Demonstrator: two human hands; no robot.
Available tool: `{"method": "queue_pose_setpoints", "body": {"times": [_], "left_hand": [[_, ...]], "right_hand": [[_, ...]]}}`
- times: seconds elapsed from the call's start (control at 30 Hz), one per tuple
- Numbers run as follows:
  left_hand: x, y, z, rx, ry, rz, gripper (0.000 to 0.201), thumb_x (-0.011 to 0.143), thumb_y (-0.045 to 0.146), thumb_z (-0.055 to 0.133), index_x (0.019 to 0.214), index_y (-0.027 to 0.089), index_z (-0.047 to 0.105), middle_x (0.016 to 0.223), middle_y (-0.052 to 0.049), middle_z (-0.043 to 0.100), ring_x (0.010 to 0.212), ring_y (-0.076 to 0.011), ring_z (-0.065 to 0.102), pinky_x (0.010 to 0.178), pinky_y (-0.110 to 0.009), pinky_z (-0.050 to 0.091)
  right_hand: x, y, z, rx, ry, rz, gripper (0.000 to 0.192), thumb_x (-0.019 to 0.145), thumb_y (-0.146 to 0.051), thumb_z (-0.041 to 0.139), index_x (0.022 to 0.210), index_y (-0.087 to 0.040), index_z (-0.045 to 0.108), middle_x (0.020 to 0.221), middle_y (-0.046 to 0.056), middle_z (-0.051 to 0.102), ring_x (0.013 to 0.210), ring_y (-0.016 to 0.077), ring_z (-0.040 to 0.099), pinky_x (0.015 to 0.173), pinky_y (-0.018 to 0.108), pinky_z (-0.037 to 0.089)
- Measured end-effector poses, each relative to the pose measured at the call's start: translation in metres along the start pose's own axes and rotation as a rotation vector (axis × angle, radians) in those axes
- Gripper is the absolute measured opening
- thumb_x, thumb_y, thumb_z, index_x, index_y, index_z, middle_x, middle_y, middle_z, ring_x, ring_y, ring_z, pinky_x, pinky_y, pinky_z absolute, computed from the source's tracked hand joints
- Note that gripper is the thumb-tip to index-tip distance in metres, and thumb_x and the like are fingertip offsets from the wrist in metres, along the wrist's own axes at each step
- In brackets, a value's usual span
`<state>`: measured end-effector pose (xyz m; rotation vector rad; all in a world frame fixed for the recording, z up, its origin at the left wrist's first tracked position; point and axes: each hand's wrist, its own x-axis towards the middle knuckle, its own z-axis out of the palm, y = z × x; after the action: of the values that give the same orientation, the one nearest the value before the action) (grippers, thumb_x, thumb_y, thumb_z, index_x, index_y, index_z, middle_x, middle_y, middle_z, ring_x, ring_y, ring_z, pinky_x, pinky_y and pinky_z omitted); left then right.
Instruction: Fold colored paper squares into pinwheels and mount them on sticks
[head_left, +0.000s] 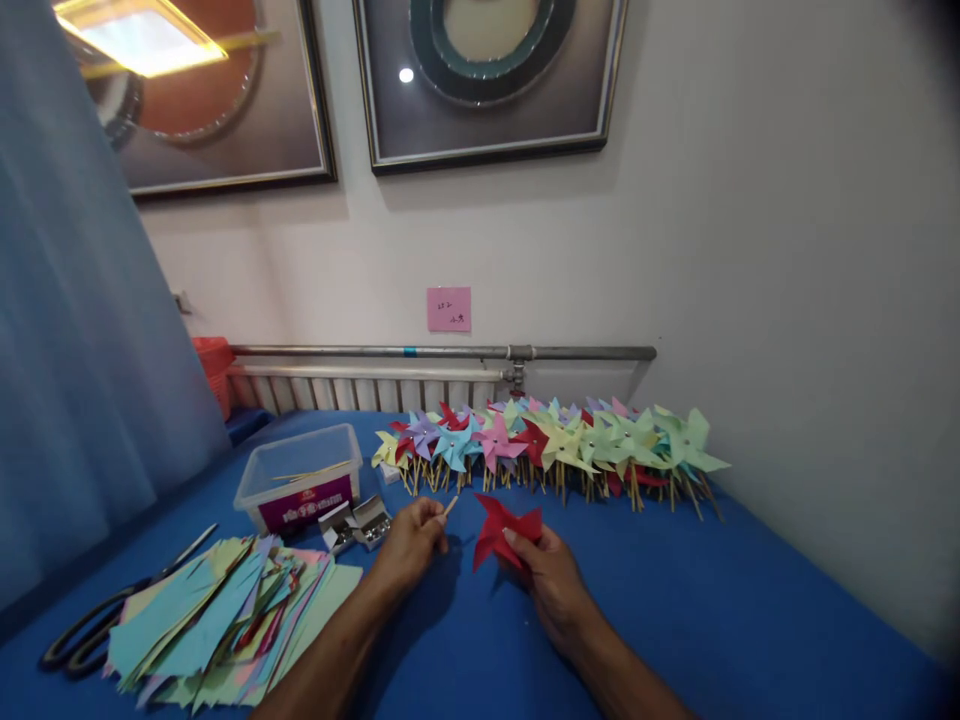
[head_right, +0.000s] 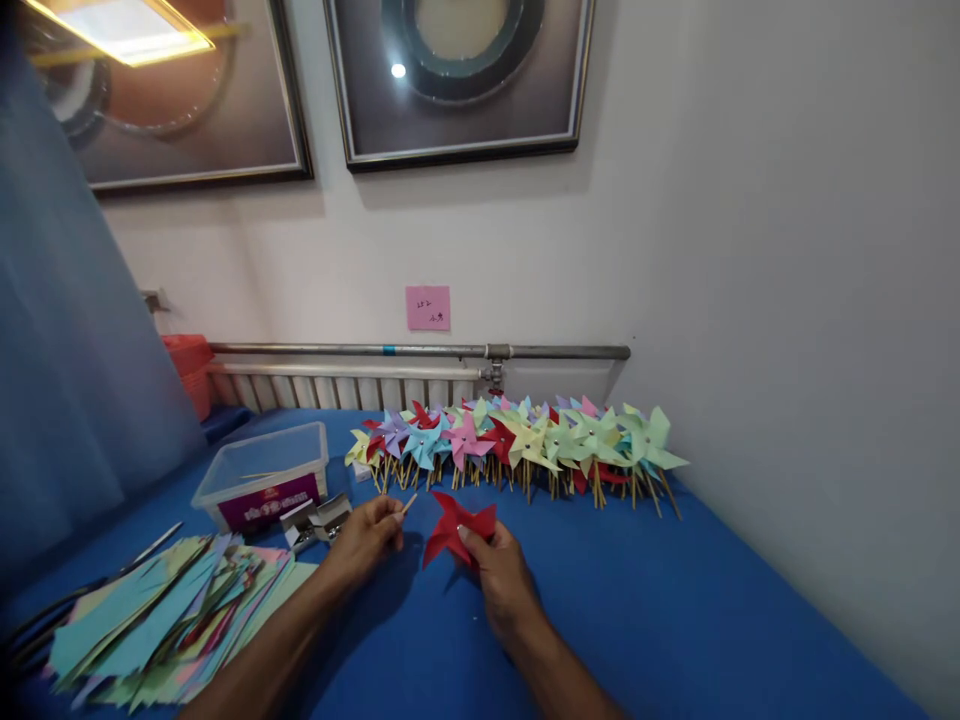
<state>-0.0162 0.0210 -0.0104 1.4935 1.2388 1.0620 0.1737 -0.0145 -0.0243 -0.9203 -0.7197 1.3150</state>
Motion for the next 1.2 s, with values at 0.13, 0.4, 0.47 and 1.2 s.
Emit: {"method": "queue_pose_setpoints", "body": {"times": [0.13,0.4,0.47,1.2], "left_hand": [[-0.008,0.000,0.005,0.027,-0.036,-0.048,0.022,0.078,0.040,0.055,0.071,0.019,0.052,0.056,0.003,0.055,0.041,-0.0089,0.041,0.045,-0.024,0.026],[-0.020,-0.001,0.024,0.053,-0.116,0.017,0.020,0.081,0.032,0.053,0.076,0.016,0.064,0.059,0.003,0.053,0.052,-0.0109,0.043,0.052,-0.024,0.031],[-0.022,-0.001,0.024,0.082,-0.099,0.020,0.017,0.080,0.029,0.054,0.075,0.016,0.064,0.060,0.002,0.054,0.055,-0.0113,0.044,0.054,-0.024,0.031],[-0.029,0.004,0.027,0.070,-0.154,-0.033,0.009,0.074,0.020,0.054,0.066,0.018,0.057,0.054,0.005,0.050,0.050,-0.0106,0.043,0.050,-0.023,0.030]], "right_hand": [[-0.003,-0.002,0.004,-0.010,-0.008,0.041,0.037,0.057,-0.034,0.092,0.083,-0.017,0.072,0.073,0.001,0.074,0.062,0.0148,0.066,0.062,0.026,0.054],[-0.010,-0.005,0.007,-0.024,-0.033,0.079,0.037,0.058,-0.033,0.091,0.085,-0.017,0.072,0.079,0.003,0.077,0.069,0.0172,0.069,0.067,0.028,0.054],[-0.010,-0.006,0.006,-0.030,-0.033,0.064,0.036,0.057,-0.033,0.091,0.083,-0.018,0.072,0.076,0.002,0.076,0.068,0.0168,0.068,0.066,0.028,0.053],[0.005,0.019,-0.004,-0.138,-0.021,-0.037,0.041,0.057,-0.040,0.089,0.085,-0.017,0.071,0.077,0.004,0.074,0.065,0.0179,0.064,0.064,0.029,0.050]]}}
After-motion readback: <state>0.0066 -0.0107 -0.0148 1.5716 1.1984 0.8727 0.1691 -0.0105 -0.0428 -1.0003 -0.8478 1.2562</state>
